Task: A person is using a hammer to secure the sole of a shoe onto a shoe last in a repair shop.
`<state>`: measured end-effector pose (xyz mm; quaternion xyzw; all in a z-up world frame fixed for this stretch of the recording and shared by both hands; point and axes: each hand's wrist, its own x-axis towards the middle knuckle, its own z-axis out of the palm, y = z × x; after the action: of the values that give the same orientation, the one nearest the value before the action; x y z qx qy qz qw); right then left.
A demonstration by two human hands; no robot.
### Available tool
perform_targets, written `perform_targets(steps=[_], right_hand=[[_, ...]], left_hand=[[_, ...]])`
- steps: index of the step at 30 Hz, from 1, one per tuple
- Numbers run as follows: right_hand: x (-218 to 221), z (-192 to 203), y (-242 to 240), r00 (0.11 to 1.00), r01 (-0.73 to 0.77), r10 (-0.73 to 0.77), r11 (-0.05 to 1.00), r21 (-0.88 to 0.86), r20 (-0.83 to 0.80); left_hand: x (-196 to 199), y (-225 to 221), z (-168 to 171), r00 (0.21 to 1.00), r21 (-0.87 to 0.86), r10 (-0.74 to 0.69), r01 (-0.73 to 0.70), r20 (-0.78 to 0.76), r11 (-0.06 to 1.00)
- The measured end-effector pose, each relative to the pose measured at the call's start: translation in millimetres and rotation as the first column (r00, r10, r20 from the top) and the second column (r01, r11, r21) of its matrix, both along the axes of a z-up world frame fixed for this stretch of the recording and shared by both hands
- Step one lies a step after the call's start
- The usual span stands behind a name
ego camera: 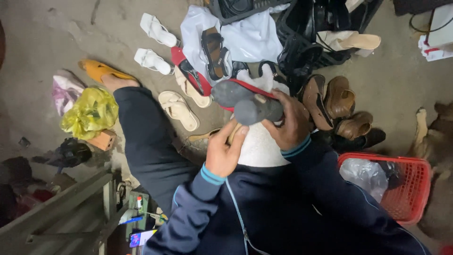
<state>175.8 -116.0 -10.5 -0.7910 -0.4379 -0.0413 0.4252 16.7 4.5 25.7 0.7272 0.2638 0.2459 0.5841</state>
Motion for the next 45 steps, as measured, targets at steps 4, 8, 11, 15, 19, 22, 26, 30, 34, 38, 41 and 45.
perform_targets(steps=[4,8,11,15,19,22,26,30,34,38,41,45], right_hand=[[-6,0,-9,0.999,0.017,-0.020,0.998,-0.067,-0.042],[-3,-7,-6,1.000,0.006,-0.006,1.000,-0.011,-0.006],[-2,-9,-9,1.000,0.019,-0.019,1.000,-0.009,0.008],[-8,-5,-4,0.999,0.042,-0.042,0.999,0.016,0.028],[-8,1,2,0.999,0.045,-0.045,0.992,0.119,-0.005],[-14,2,0,0.999,0.005,0.003,0.984,0.176,-0.048],[-14,14,4,0.999,-0.032,0.030,0.980,0.199,0.011],[-16,-4,-1,1.000,0.011,-0.013,0.985,0.174,0.013],[-17,-5,-3,0.997,0.021,-0.009,0.989,0.149,-0.083],[-20,-15,-7,0.983,0.025,0.007,0.985,0.171,-0.183],[-15,-2,-7,0.995,0.049,-0.038,0.992,0.113,-0.096],[-15,3,-4,0.997,0.057,-0.050,0.990,0.127,-0.061]], left_hand=[[-15,-11,-25,0.997,0.014,0.017,-0.018,0.072,1.000],[-2,-15,-8,0.999,-0.042,0.032,-0.030,0.027,0.999],[-5,-15,18,0.991,-0.022,0.060,-0.058,0.118,0.998],[-2,-14,10,0.997,0.124,0.018,-0.027,0.070,0.992],[-8,-23,-1,0.996,0.035,-0.003,-0.001,0.087,0.999],[-5,-25,1,0.994,0.093,-0.023,0.013,0.110,0.996],[1,-22,29,1.000,0.130,-0.009,0.005,0.027,0.991],[-14,-35,-11,0.995,0.077,0.022,-0.030,0.099,0.997],[0,-24,20,0.999,0.215,-0.010,0.000,0.047,0.977],[-16,-44,-19,0.996,0.071,0.016,-0.022,0.091,0.997],[5,-22,17,0.998,0.242,-0.057,0.050,0.024,0.969],[-9,-31,15,0.997,0.146,-0.034,0.024,0.067,0.989]])
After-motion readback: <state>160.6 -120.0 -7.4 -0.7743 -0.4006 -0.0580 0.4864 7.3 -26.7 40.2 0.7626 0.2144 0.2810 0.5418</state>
